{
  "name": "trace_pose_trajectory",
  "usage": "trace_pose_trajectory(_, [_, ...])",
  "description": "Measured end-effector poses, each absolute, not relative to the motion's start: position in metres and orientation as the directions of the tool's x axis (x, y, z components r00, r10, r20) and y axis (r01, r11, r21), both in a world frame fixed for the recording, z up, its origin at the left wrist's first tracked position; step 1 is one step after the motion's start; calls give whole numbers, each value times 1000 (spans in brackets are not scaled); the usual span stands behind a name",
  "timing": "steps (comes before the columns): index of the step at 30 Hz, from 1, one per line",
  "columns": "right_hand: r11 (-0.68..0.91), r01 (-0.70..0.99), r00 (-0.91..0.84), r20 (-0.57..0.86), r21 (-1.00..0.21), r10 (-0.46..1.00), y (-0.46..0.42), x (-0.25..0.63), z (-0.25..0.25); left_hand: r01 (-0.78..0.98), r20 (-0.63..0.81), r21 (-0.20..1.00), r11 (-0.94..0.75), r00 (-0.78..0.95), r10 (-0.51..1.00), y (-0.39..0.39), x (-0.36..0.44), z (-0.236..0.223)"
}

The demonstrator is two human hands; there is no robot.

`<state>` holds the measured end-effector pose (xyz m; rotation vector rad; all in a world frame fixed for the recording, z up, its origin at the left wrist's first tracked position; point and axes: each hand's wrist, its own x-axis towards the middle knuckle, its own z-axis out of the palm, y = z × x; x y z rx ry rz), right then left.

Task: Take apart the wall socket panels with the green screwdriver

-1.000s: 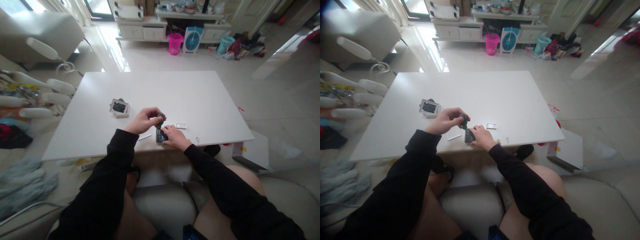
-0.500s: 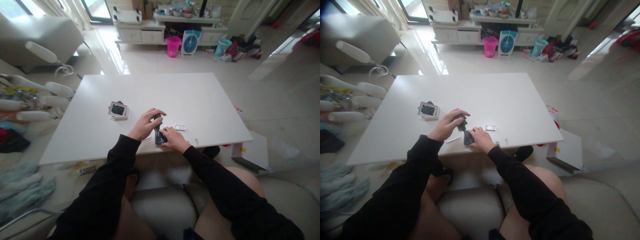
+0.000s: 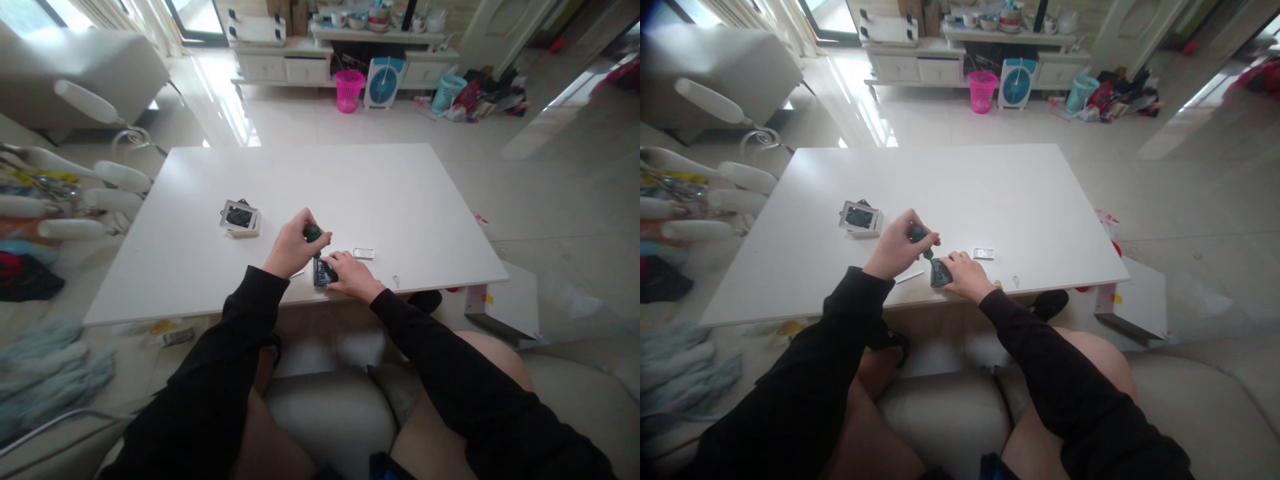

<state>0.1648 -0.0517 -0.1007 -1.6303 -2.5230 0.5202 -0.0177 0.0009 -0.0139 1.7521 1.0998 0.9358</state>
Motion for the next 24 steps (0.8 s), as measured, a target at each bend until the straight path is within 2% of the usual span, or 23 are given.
trace_pose_trajectory(3, [372, 868, -427, -108, -329, 898, -52, 165, -100, 215, 97, 950, -226, 484, 870, 3, -20, -11])
trace_pose_trajectory(8, [369, 867, -428, -122, -336, 896, -52, 165, -99, 49, -23, 999, -12, 647, 762, 11, -34, -3])
trace_pose_trajectory(12, [367, 868, -426, -122, -334, 897, -52, 165, -98, 82, -5, 994, -67, 666, 746, 13, -40, -1])
trace_pose_trajectory(15, [363, 869, -423, -124, -336, 898, -52, 165, -97, 141, 39, 978, -154, 599, 800, 10, -36, -2])
trace_pose_trajectory(18, [358, 870, -418, -123, -340, 900, -52, 165, -97, 213, 116, 957, -196, 339, 934, 3, -26, -8])
trace_pose_trajectory(20, [353, 872, -414, -124, -339, 902, -52, 165, -98, 235, 140, 952, -195, 231, 963, 0, -19, -11])
trace_pose_trajectory(24, [357, 873, -414, -117, -334, 903, -52, 164, -100, 196, 149, 956, -219, 318, 936, -2, -13, -12])
